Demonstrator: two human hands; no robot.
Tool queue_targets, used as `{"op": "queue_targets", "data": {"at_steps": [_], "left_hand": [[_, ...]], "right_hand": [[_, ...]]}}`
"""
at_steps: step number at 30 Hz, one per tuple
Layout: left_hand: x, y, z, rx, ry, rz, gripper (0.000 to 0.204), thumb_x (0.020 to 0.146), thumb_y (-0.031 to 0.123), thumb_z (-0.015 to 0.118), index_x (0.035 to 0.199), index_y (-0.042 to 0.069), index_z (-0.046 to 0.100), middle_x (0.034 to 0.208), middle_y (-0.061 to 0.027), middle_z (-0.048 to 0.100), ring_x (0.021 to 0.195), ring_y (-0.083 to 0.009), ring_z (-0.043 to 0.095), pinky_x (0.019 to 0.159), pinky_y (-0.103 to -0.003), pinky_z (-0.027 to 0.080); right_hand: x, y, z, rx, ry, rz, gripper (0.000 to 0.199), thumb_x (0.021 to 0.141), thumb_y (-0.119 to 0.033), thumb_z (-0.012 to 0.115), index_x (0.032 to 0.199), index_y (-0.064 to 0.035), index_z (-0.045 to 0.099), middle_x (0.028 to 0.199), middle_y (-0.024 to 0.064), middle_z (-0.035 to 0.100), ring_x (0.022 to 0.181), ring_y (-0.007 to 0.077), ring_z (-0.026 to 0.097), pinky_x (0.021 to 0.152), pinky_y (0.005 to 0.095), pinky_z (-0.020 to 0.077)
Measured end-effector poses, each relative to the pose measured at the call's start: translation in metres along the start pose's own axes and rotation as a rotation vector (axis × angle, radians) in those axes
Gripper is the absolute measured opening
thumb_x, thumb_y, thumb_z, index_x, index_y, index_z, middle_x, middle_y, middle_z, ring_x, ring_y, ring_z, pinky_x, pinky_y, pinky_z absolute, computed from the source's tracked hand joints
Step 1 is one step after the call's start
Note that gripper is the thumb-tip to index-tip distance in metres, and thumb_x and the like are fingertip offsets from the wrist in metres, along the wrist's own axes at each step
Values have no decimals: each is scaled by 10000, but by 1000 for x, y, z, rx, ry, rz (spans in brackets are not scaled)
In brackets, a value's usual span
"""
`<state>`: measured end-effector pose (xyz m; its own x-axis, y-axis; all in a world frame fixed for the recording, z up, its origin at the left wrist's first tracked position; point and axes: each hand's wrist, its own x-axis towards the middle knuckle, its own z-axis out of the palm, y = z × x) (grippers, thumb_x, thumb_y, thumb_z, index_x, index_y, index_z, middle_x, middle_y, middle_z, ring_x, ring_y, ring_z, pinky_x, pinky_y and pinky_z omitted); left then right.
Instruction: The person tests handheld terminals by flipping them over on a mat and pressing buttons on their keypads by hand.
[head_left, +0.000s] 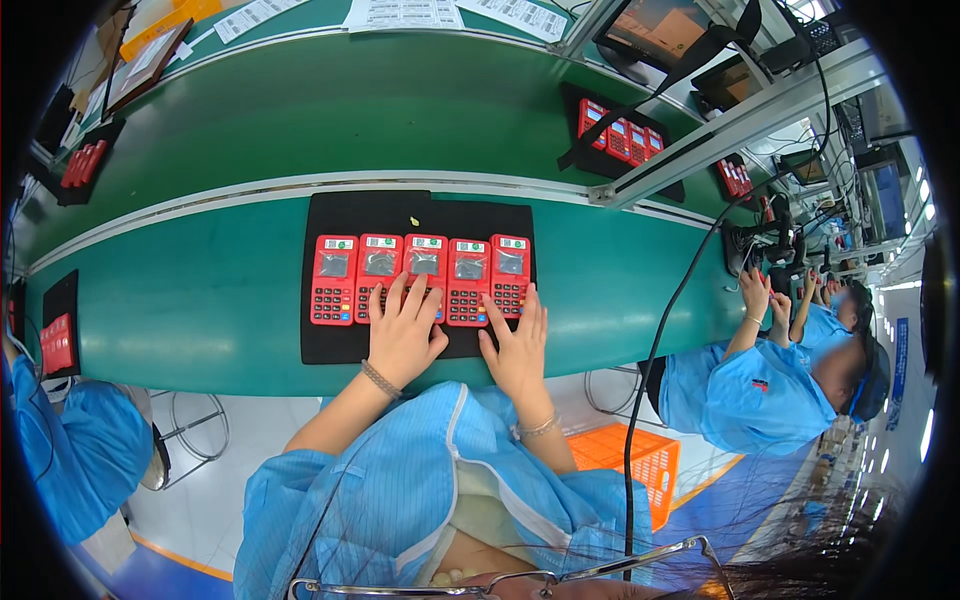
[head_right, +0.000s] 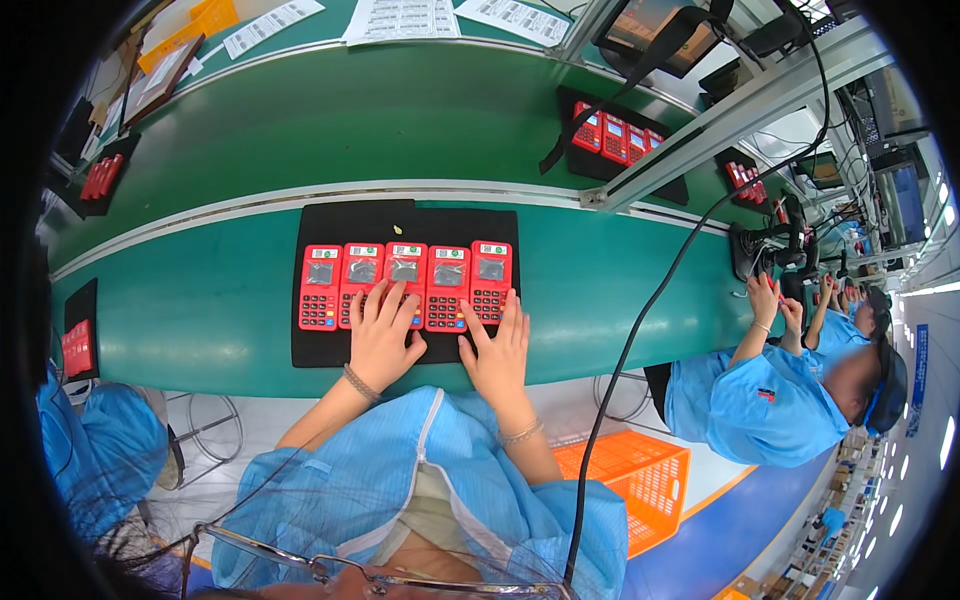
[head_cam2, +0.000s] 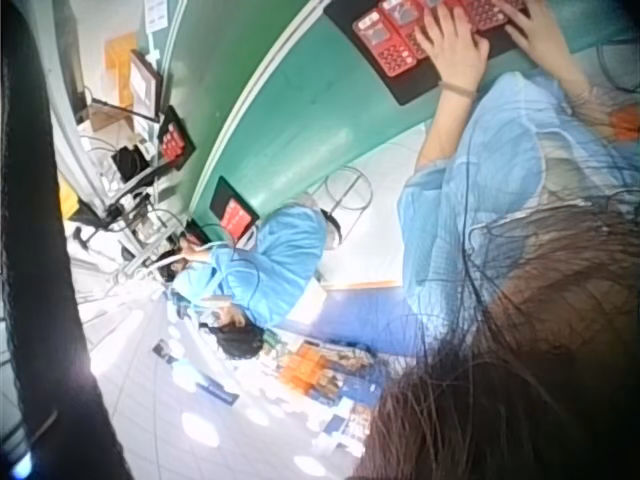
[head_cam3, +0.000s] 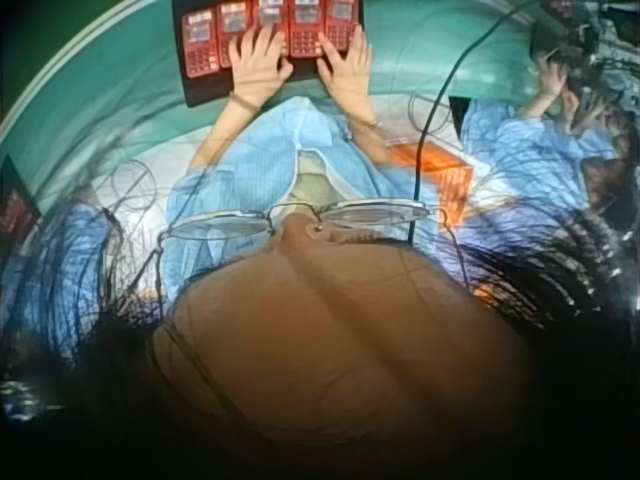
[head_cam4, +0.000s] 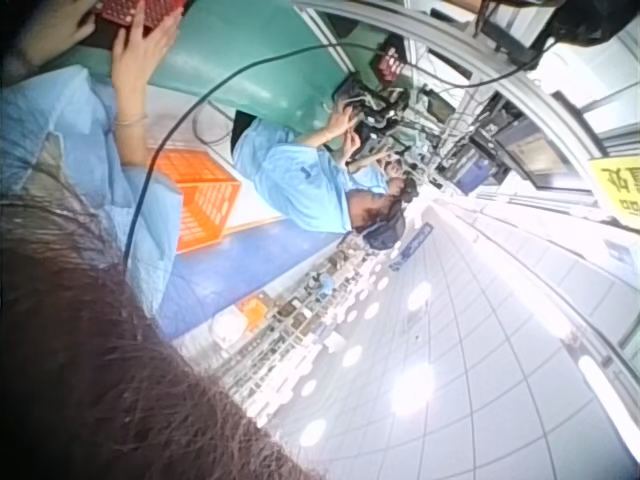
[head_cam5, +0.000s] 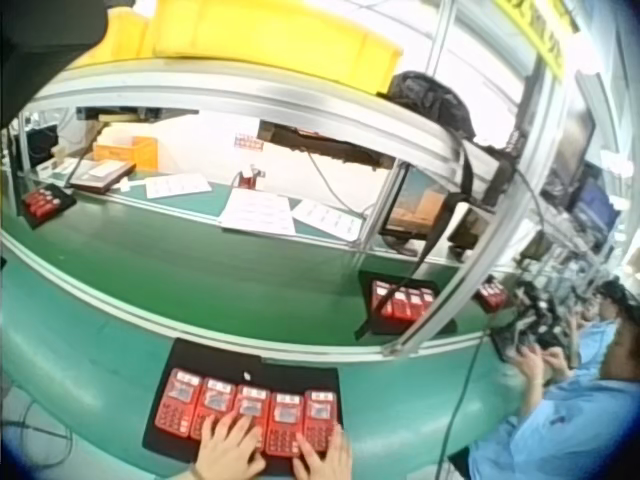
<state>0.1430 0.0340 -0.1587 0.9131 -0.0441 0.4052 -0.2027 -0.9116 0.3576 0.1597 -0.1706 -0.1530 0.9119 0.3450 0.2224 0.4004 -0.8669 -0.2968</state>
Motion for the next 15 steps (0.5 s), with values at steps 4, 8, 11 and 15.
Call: {"op": "queue_targets", "data": {"at_steps": [4,8,11,15], "left_hand": [[-1,-1,3,-1,13,13,563,712,201,678,1259,90,600,1395,-138,529,1354,-364,436,1125,-585,281],[-1,-2,4,0,10,10,559,711,204,678,1255,98,604,1393,-136,533,1352,-361,438,1117,-591,291],[-1,-2,4,0,12,10,563,707,205,678,1255,97,601,1389,-135,530,1357,-360,430,1125,-581,281],[-1,-2,4,5,13,10,563,707,206,679,1254,100,600,1386,-135,532,1356,-360,431,1123,-582,284]], "right_hand": [[-6,-19,-1,-17,11,100,633,903,-225,700,1500,-275,496,1598,290,220,1429,508,296,1151,586,305],[-6,-19,-10,35,-22,107,658,885,-227,729,1498,-277,496,1592,291,224,1422,508,303,1136,583,330],[-6,-17,-12,36,-61,89,634,894,-265,725,1487,-275,501,1600,278,218,1427,511,298,1148,579,321],[-1,-16,-15,24,-39,51,616,878,-242,744,1456,-245,531,1552,299,272,1429,507,295,1157,587,297]]}}
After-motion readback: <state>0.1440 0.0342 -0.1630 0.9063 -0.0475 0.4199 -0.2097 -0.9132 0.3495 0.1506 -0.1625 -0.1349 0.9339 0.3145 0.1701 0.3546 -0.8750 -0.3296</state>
